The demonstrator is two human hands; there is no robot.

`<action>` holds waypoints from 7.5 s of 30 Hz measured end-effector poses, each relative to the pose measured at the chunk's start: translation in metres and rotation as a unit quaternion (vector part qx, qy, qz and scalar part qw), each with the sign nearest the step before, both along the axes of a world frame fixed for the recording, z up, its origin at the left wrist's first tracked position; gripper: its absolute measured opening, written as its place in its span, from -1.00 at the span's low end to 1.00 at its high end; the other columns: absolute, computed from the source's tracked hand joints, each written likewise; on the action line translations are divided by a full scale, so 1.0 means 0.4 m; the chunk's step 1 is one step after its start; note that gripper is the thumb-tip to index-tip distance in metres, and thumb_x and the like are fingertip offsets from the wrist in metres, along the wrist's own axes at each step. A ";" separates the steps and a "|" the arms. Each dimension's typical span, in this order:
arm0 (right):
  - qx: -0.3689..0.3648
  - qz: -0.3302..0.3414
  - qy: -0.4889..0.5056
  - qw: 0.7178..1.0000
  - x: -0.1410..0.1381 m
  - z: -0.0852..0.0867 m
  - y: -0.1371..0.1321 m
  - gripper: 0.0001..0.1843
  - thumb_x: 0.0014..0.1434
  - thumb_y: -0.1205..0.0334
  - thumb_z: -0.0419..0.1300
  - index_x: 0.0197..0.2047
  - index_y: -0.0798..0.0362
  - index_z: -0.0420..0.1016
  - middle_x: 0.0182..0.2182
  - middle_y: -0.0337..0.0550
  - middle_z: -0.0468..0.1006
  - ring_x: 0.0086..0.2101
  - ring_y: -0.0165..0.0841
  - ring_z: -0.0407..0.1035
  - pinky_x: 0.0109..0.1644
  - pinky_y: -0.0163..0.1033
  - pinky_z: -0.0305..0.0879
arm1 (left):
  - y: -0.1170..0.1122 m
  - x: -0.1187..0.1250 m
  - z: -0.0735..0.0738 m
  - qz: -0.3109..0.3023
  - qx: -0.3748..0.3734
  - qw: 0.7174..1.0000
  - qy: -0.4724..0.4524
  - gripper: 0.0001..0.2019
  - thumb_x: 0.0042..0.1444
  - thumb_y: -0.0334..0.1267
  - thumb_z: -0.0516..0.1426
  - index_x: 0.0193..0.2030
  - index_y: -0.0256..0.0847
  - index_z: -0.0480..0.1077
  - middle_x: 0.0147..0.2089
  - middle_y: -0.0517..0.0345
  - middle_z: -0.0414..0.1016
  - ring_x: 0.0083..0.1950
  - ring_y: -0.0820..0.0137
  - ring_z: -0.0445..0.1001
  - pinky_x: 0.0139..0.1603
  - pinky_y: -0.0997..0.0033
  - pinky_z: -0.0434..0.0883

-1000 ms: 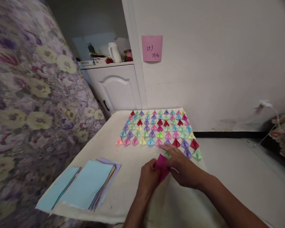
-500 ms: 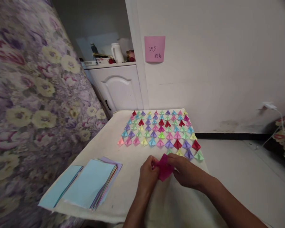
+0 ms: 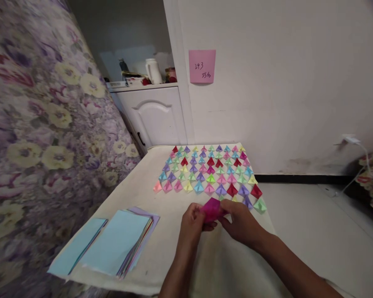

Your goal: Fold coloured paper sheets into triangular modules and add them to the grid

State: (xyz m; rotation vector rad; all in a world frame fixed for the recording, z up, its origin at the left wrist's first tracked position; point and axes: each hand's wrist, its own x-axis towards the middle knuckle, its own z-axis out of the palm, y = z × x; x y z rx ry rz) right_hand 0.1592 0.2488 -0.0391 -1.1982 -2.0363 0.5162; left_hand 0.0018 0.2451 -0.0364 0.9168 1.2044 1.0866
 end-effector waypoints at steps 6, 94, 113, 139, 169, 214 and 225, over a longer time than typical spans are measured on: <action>-0.013 -0.015 0.037 0.999 0.003 -0.001 0.006 -0.82 -0.03 0.49 0.09 -0.37 0.02 0.31 -0.47 -0.25 0.48 -0.44 -0.36 0.37 -0.35 -0.29 0.27 | -0.001 0.005 0.015 0.004 0.009 0.997 -0.074 -0.49 -0.06 0.20 0.09 -0.30 -0.31 0.36 -0.53 0.06 0.51 -0.53 0.38 0.48 -0.51 0.45 0.37; -0.035 0.000 0.282 0.959 0.008 0.066 -0.003 -0.87 0.04 0.28 0.24 -0.28 -0.04 0.46 -0.03 -0.10 0.30 -0.02 -0.22 0.25 -0.02 -0.12 0.29 | -0.043 0.038 0.020 0.065 0.128 0.988 0.060 -0.85 -0.06 -0.18 0.22 -0.46 -0.22 0.45 -0.51 0.28 0.26 -0.47 0.49 0.18 -0.48 0.55 0.14; -0.024 -0.029 0.285 0.958 0.005 0.069 -0.006 -0.88 0.03 0.30 0.22 -0.30 -0.04 0.43 -0.02 -0.11 0.30 -0.02 -0.23 0.26 -0.03 -0.14 0.31 | -0.050 0.040 0.027 0.062 0.110 0.990 0.057 -0.83 -0.08 -0.16 0.22 -0.47 -0.23 0.43 -0.53 0.29 0.26 -0.46 0.49 0.17 -0.46 0.53 0.15; -0.068 0.019 0.254 0.965 -0.001 0.072 -0.013 -0.91 0.01 0.35 0.24 -0.39 -0.04 0.50 0.02 -0.16 0.28 0.02 -0.22 0.23 0.09 -0.08 0.19 | -0.037 0.034 -0.010 0.055 0.098 0.993 0.033 -0.88 -0.10 -0.28 0.23 -0.38 -0.24 0.50 -0.57 0.28 0.36 -0.50 0.50 0.20 -0.49 0.53 0.18; -0.136 0.042 0.272 0.952 -0.003 0.043 0.003 -0.83 0.01 0.43 0.20 -0.32 0.00 0.51 -0.12 -0.15 0.41 -0.08 -0.28 0.32 -0.03 -0.20 0.22 | -0.043 0.040 -0.016 0.042 0.053 0.994 -0.087 -0.89 -0.05 -0.28 0.22 -0.46 -0.30 0.44 -0.60 0.27 0.30 -0.55 0.56 0.13 -0.54 0.53 0.12; -0.164 0.037 0.249 0.954 0.002 0.043 0.011 -0.87 -0.02 0.34 0.22 -0.34 -0.01 0.55 -0.28 -0.21 0.41 -0.25 -0.30 0.35 -0.19 -0.22 0.29 | -0.042 0.035 0.022 -0.073 -0.020 0.991 -0.114 -0.77 -0.04 -0.23 0.19 -0.24 -0.28 0.52 -0.38 0.05 0.55 -0.35 0.37 0.48 -0.34 0.46 0.37; -0.061 0.057 0.169 0.982 0.005 0.043 0.002 -0.70 0.05 0.45 0.10 -0.25 -0.08 0.56 -0.09 -0.15 0.40 -0.06 -0.23 0.30 -0.01 -0.14 0.22 | -0.037 0.015 0.020 -0.091 -0.048 0.951 -0.291 -0.81 -0.10 -0.46 0.14 -0.28 -0.30 0.48 -0.32 0.05 0.53 -0.29 0.36 0.48 -0.13 0.30 0.40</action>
